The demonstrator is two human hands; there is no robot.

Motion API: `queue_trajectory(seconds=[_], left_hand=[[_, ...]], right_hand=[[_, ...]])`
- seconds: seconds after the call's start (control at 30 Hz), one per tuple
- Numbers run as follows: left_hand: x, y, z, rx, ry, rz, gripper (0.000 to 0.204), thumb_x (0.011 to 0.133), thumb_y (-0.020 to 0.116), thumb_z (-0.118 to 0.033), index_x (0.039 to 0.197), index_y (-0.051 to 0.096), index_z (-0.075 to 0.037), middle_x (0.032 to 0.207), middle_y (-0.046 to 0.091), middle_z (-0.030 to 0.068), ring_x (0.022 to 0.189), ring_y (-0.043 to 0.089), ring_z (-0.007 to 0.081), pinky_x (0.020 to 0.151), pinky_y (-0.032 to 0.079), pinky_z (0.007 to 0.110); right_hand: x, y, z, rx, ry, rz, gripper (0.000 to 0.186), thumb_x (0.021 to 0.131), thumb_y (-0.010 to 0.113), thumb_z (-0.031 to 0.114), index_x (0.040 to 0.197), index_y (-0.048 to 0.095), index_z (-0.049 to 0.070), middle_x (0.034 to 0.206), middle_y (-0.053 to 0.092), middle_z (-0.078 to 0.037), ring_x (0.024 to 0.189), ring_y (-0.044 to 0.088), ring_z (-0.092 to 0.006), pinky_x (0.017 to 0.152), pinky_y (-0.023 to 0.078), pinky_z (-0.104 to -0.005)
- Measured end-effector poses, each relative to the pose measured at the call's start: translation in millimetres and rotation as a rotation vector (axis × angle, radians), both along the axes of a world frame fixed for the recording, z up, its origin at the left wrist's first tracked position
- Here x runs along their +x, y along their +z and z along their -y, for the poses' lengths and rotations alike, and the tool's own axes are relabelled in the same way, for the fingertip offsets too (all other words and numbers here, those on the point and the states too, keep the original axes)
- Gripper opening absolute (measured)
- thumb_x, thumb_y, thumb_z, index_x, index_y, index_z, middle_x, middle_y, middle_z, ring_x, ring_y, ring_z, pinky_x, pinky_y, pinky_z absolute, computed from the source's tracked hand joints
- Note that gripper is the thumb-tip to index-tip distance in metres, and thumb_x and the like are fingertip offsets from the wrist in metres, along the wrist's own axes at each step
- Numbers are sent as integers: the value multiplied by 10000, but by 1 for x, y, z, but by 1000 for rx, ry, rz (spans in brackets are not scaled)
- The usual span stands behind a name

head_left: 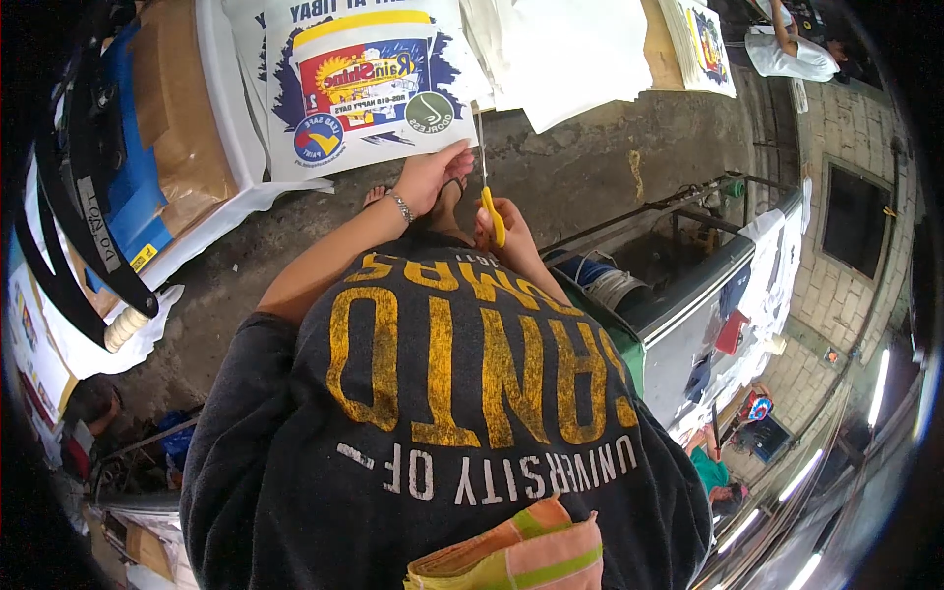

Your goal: Operating a heat press to transfer designs onto white t-shirts and trimming printed graphics with scissors.

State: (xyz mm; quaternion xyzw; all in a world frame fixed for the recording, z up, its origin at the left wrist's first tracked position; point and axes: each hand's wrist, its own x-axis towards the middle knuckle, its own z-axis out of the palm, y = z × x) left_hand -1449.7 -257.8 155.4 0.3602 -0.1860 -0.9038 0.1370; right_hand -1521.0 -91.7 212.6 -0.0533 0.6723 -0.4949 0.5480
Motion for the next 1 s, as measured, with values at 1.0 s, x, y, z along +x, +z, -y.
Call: queue_trajectory(seconds=[1.0], left_hand=[[3, -1, 0, -32, 4, -88, 235, 877, 631, -134, 1039, 595, 33, 980, 626, 89, 900, 615, 164, 819, 521, 283]], right_hand=[[11, 27, 22, -73, -162, 109, 390, 823, 714, 239, 1034, 492, -3, 680, 518, -1, 504, 465, -71, 453, 341, -211]])
